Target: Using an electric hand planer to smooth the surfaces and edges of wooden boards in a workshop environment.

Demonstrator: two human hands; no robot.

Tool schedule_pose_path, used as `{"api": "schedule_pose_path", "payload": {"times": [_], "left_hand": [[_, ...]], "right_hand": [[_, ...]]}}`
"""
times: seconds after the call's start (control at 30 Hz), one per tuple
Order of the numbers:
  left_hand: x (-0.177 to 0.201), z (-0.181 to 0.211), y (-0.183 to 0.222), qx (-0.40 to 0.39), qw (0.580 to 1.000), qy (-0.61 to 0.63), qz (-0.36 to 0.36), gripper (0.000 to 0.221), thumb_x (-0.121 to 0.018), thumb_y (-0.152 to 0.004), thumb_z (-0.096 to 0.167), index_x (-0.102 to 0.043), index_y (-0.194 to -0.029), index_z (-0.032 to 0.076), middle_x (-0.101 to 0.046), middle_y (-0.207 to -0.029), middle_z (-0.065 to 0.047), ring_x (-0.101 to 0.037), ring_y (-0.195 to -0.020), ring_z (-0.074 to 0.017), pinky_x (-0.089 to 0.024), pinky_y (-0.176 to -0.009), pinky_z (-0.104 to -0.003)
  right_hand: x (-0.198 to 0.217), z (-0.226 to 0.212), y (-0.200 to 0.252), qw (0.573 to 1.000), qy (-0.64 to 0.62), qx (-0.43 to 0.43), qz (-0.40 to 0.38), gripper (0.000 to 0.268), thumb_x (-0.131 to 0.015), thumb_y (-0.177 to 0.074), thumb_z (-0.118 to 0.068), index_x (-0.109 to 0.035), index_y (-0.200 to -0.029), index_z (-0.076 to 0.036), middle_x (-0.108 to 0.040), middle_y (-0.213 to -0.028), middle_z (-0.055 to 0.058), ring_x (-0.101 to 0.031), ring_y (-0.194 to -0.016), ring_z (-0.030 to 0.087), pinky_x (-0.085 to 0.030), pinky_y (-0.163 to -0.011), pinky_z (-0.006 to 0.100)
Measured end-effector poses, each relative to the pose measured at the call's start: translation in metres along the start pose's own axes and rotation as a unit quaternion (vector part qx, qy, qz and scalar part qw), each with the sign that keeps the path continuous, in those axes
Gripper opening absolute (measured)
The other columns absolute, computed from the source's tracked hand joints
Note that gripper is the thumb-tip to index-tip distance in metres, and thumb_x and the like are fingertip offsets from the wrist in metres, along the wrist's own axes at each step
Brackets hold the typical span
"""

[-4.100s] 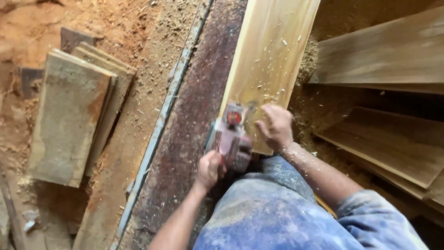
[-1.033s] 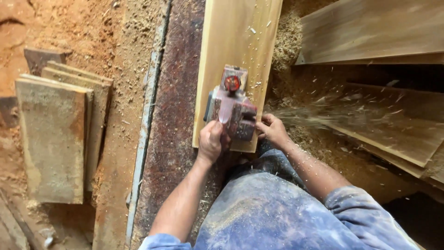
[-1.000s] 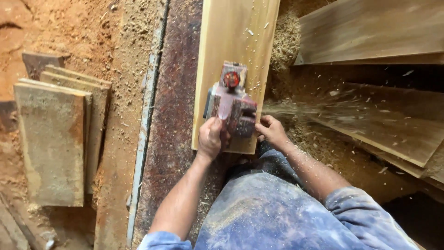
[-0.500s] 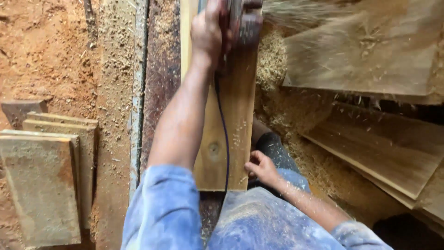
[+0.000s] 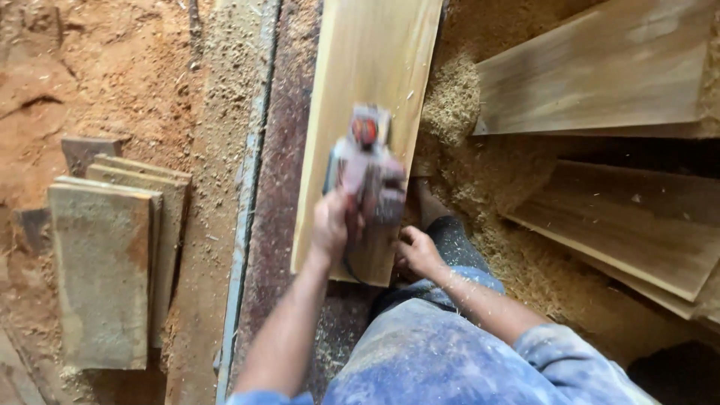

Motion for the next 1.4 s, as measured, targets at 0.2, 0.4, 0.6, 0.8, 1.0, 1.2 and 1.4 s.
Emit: {"api": "schedule_pose_path", "payload": {"times": [0.2, 0.4, 0.6, 0.8, 1.0, 1.2, 1.4], "left_hand": [[0.017, -0.063, 0.186, 0.121, 0.992, 0.036, 0.025, 0.043, -0.043, -0.082, 0.043, -0.052, -0.055, 0.011, -0.058, -0.042, -0.008, -0.058, -0.035, -0.0176, -0.044, -0.034, -0.025], [0.027, -0.101, 0.269, 0.165, 0.982, 0.080, 0.053, 0.043, -0.049, -0.075, 0.048, -0.054, -0.057, 0.010, -0.057, -0.042, -0.010, -0.057, -0.036, -0.0172, -0.042, -0.034, -0.025], [0.021, -0.081, 0.223, 0.135, 0.987, 0.079, 0.041, 0.043, -0.048, -0.077, 0.048, -0.053, -0.057, 0.010, -0.056, -0.042, -0.010, -0.055, -0.035, -0.0169, -0.041, -0.033, -0.024], [0.003, -0.041, 0.124, 0.120, 0.990, 0.062, 0.038, 0.042, -0.048, -0.078, 0.047, -0.052, -0.057, 0.011, -0.053, -0.042, -0.010, -0.053, -0.034, -0.0180, -0.040, -0.035, -0.025], [-0.015, -0.017, 0.031, 0.093, 0.995, 0.014, 0.035, 0.041, -0.044, -0.080, 0.046, -0.050, -0.057, 0.012, -0.053, -0.043, -0.009, -0.055, -0.038, -0.0191, -0.042, -0.038, -0.028], [-0.040, 0.020, -0.101, -0.014, 0.999, -0.022, 0.041, 0.040, -0.039, -0.083, 0.039, -0.051, -0.056, 0.012, -0.052, -0.040, -0.009, -0.054, -0.035, -0.0185, -0.043, -0.035, -0.029], [-0.076, 0.028, -0.263, -0.351, 0.901, -0.230, 0.111, 0.022, -0.045, -0.086, 0.030, -0.041, -0.102, 0.016, -0.058, -0.079, -0.010, -0.057, -0.066, -0.0255, -0.046, -0.055, -0.037]], "right_hand": [[0.048, 0.007, 0.033, 0.991, 0.118, 0.051, 0.048, 0.038, -0.059, -0.084, -0.031, -0.056, -0.109, -0.003, -0.063, -0.090, 0.018, -0.060, -0.077, 0.027, -0.049, -0.065, 0.036], [0.144, 0.093, 0.059, 0.924, 0.363, -0.062, 0.100, 0.047, -0.054, -0.082, -0.050, -0.061, -0.111, -0.013, -0.062, -0.108, 0.011, -0.055, -0.106, 0.029, -0.043, -0.089, 0.041], [0.188, 0.160, 0.089, 0.901, 0.384, -0.140, 0.145, 0.044, -0.055, -0.078, -0.054, -0.069, -0.095, -0.015, -0.068, -0.090, 0.008, -0.064, -0.086, 0.027, -0.050, -0.074, 0.038], [0.187, 0.154, 0.088, 0.925, 0.314, -0.149, 0.157, 0.053, -0.058, -0.077, -0.051, -0.066, -0.104, -0.006, -0.066, -0.097, 0.019, -0.060, -0.096, 0.033, -0.046, -0.083, 0.043], [0.190, 0.144, 0.074, 0.930, 0.286, -0.146, 0.181, 0.047, -0.057, -0.079, -0.050, -0.065, -0.105, -0.012, -0.067, -0.094, 0.012, -0.060, -0.096, 0.027, -0.045, -0.083, 0.039], [0.199, 0.150, 0.069, 0.960, 0.122, -0.112, 0.228, 0.045, -0.063, -0.081, -0.031, -0.059, -0.104, 0.008, -0.059, -0.096, 0.029, -0.062, -0.068, 0.033, -0.052, -0.046, 0.034], [0.195, 0.077, 0.088, 0.931, 0.106, -0.276, 0.212, 0.036, -0.055, -0.086, -0.030, -0.057, -0.110, -0.004, -0.063, -0.100, 0.014, -0.061, -0.076, 0.024, -0.047, -0.066, 0.034]]}}
Point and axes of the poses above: each hand's wrist, its own y-axis away from the middle knuckle, its own x-axis out of the back of the hand, z = x × y, the point moved 3 cm from there along -y, towards the middle knuckle
